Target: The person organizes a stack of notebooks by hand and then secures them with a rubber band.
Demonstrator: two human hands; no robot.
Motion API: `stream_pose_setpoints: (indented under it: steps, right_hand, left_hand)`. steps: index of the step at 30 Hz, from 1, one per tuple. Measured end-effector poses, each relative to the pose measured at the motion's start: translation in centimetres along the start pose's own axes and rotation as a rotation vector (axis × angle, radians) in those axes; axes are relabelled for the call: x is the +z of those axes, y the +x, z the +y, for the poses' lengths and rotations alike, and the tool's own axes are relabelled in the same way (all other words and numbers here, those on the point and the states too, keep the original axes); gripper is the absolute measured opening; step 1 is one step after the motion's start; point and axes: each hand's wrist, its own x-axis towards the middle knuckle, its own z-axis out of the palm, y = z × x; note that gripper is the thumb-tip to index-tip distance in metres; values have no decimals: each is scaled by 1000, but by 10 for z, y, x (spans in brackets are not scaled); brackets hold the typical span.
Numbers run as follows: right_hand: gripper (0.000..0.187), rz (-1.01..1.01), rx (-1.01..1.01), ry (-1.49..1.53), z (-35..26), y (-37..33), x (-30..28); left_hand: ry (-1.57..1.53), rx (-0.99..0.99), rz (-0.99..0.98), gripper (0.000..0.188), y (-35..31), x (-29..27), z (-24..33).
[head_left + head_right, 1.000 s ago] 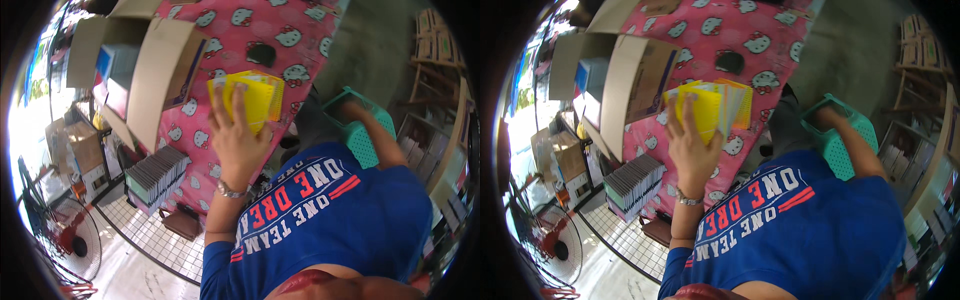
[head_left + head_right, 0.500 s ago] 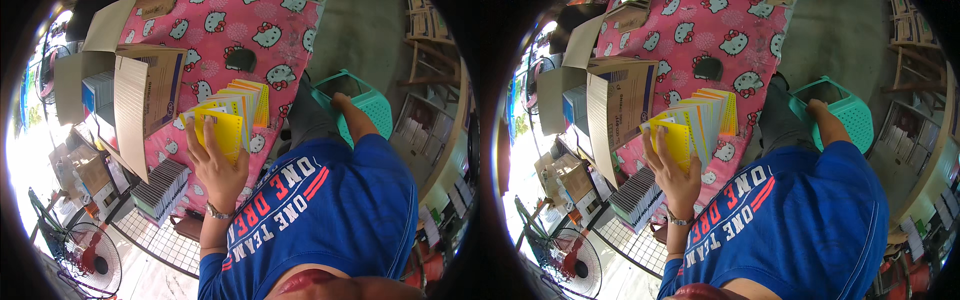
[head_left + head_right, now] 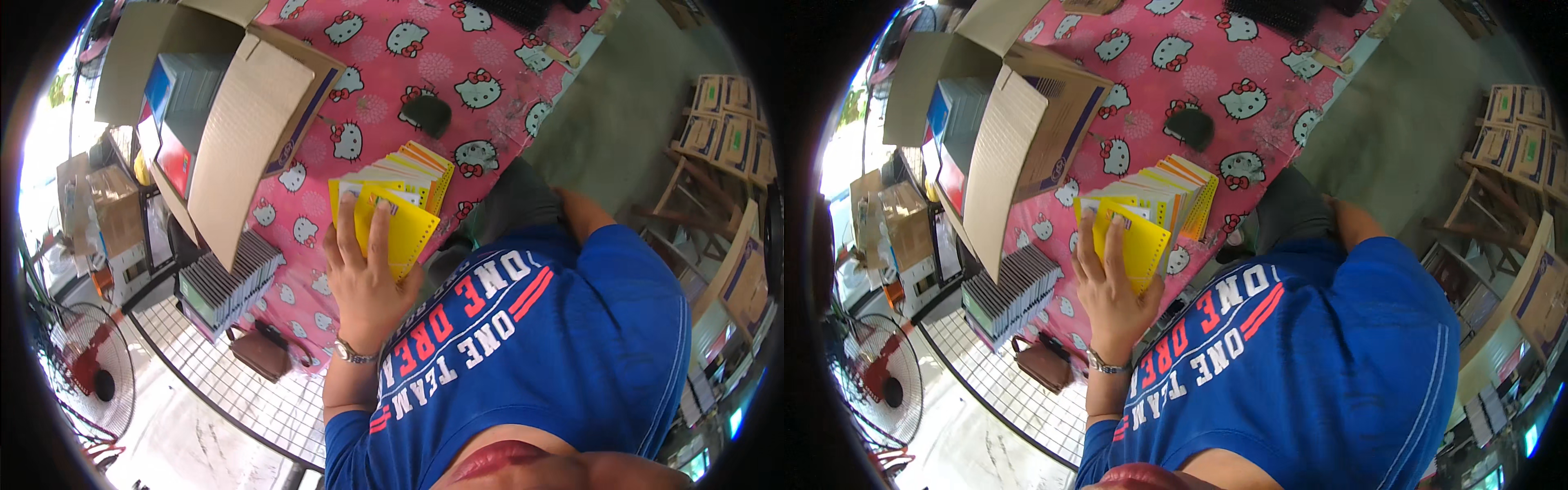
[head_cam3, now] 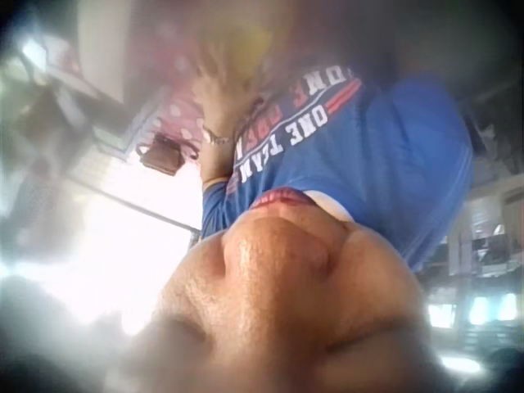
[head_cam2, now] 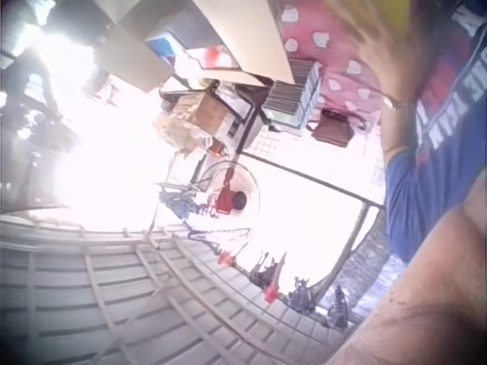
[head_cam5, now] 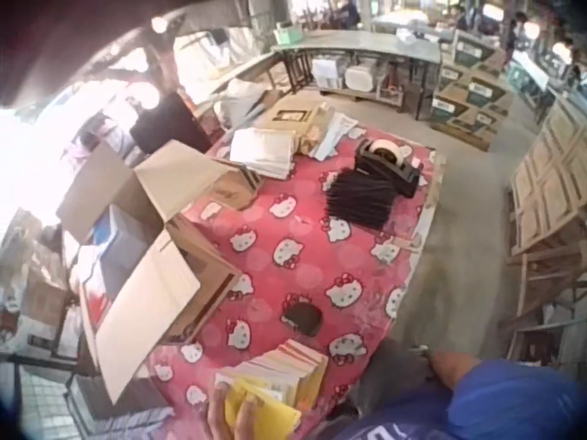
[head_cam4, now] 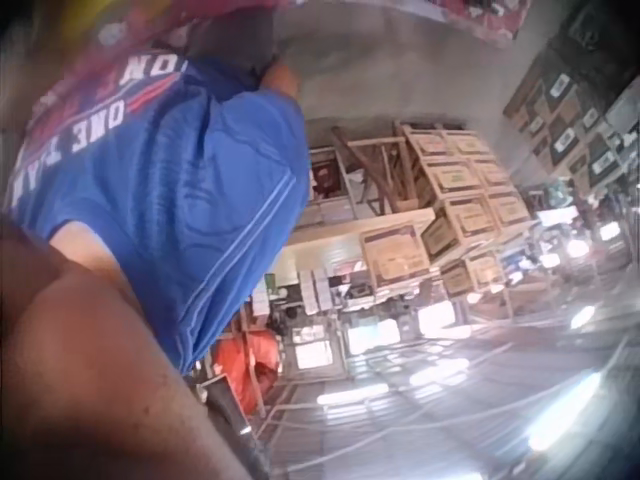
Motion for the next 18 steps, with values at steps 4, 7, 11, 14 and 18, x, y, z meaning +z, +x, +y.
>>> stream_pose_setpoints:
  steps: [4, 7, 11, 14, 18]
  right_hand:
    - [32, 89, -199, 0, 36, 9, -43]
    - [29, 259, -291, -104, 34, -18, -113]
    - [29, 541, -710, 392, -101, -144, -223]
    - [65, 785, -1134, 491, -187, -171, -244]
    - [57, 961, -1549, 148, -297, -183, -272]
  left_hand:
    - [12, -65, 38, 77, -3, 1, 7]
    - [65, -16, 88, 77, 1, 3, 5]
    - [45, -20, 75, 77, 3, 3, -6]
    - [13, -28, 45, 73, 5, -2, -7]
    - [-79, 70, 79, 69, 2, -2, -24]
